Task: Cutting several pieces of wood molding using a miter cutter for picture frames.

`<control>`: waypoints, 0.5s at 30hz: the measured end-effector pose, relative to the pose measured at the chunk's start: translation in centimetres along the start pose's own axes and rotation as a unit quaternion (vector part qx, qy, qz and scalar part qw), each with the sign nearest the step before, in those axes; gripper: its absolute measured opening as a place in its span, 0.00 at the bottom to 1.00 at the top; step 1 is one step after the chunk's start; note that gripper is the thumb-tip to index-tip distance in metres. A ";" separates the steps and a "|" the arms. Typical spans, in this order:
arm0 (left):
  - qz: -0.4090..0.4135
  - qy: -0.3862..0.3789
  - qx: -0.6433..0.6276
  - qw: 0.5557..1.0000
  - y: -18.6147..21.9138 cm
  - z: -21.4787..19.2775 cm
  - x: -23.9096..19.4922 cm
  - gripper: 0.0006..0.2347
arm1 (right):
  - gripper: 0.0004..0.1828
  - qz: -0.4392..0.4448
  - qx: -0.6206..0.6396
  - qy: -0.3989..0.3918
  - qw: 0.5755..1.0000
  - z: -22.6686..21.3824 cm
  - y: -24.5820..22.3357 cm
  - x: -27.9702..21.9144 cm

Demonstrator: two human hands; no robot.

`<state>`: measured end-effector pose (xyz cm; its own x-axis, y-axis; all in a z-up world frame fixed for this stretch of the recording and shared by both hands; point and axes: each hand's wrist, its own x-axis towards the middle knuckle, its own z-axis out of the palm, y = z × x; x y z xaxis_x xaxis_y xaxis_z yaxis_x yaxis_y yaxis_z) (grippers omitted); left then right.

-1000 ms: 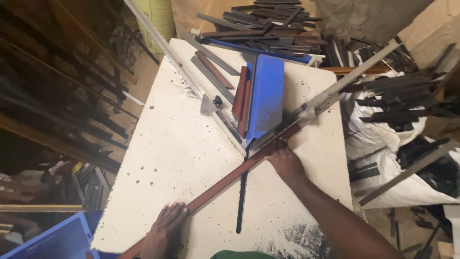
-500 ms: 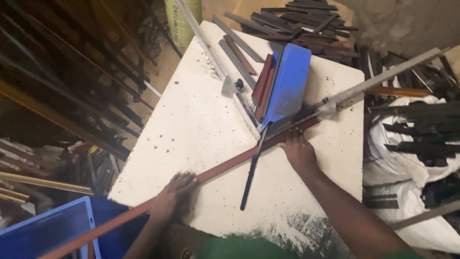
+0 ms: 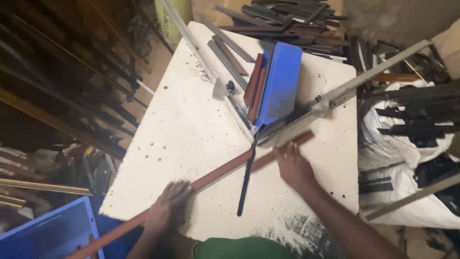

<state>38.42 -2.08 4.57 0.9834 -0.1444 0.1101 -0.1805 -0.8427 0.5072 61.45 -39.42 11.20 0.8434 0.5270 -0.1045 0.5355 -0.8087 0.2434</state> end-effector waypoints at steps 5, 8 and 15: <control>-0.024 -0.019 0.025 0.999 0.0 1.3 -0.2 0.32 | 0.33 0.106 0.112 -0.209 0.966 -0.9 -1.5 -6.7; -0.003 0.033 0.000 0.999 1.1 4.8 1.5 0.24 | 0.31 0.032 0.051 -0.156 0.986 0.3 -3.1 -6.8; 0.053 0.020 -0.099 0.993 8.9 3.7 10.3 0.20 | 0.41 0.003 0.163 -0.045 0.986 1.7 -7.9 -2.9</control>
<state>46.99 -12.97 7.06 0.9579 -0.2032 0.2030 -0.2870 -0.7042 0.6494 54.86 -34.94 7.94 0.8396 0.5078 -0.1930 0.5029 -0.8609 -0.0776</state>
